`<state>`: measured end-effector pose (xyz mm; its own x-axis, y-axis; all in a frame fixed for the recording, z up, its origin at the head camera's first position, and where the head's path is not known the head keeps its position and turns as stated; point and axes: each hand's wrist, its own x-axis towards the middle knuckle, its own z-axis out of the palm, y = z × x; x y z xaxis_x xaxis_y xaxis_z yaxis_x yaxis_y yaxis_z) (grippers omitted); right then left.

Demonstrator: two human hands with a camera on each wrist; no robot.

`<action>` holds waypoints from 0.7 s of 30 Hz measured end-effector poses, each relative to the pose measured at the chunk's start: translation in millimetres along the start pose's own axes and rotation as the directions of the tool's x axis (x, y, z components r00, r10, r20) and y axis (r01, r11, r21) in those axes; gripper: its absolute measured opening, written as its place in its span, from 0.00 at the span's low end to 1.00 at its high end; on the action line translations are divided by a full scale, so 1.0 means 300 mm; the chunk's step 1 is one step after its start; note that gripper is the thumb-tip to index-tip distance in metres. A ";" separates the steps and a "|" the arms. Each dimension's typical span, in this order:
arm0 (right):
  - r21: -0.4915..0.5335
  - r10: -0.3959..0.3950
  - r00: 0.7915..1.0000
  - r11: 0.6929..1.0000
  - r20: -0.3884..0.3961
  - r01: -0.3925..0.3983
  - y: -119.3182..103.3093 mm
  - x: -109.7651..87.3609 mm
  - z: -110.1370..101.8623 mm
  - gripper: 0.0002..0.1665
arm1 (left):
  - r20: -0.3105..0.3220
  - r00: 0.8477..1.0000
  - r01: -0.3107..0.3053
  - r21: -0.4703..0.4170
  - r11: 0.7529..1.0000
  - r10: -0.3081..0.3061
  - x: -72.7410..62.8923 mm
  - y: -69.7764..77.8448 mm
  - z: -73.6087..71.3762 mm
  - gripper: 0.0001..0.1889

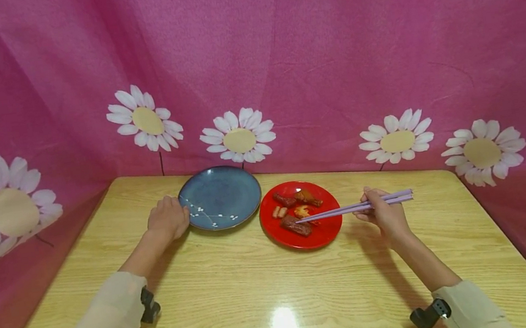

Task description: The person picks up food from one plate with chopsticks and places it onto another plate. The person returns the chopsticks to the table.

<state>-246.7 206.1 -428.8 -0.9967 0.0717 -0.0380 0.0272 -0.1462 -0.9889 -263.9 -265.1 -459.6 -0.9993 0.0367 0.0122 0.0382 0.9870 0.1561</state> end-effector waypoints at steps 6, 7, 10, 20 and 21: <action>-0.001 -0.010 1.000 1.000 0.007 0.010 0.002 0.001 -0.008 0.21 | 0.000 1.000 -0.002 0.002 1.000 0.002 -0.001 0.002 0.000 0.21; 0.001 -0.011 1.000 1.000 0.009 0.011 0.002 0.001 -0.009 0.21 | 0.000 1.000 -0.002 0.002 1.000 0.002 -0.001 0.002 0.000 0.21; 0.016 -0.019 1.000 1.000 0.011 0.019 0.001 0.000 -0.011 0.21 | -0.001 1.000 -0.005 0.006 1.000 0.005 0.000 0.001 0.002 0.21; 0.066 -0.095 0.995 0.993 -0.040 0.098 -0.011 0.006 -0.015 0.21 | -0.019 1.000 -0.008 0.010 1.000 0.008 -0.002 0.005 0.001 0.21; 0.070 -0.104 0.994 0.992 -0.043 0.107 -0.013 0.005 -0.015 0.21 | -0.020 1.000 -0.008 0.010 1.000 0.009 -0.003 0.005 0.000 0.21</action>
<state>-247.9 211.2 -425.5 -0.9899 0.1286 0.0593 -0.0851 -0.2061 -0.9748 -263.1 -263.6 -459.5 -0.9986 0.0421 0.0331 0.0465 0.9882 0.1462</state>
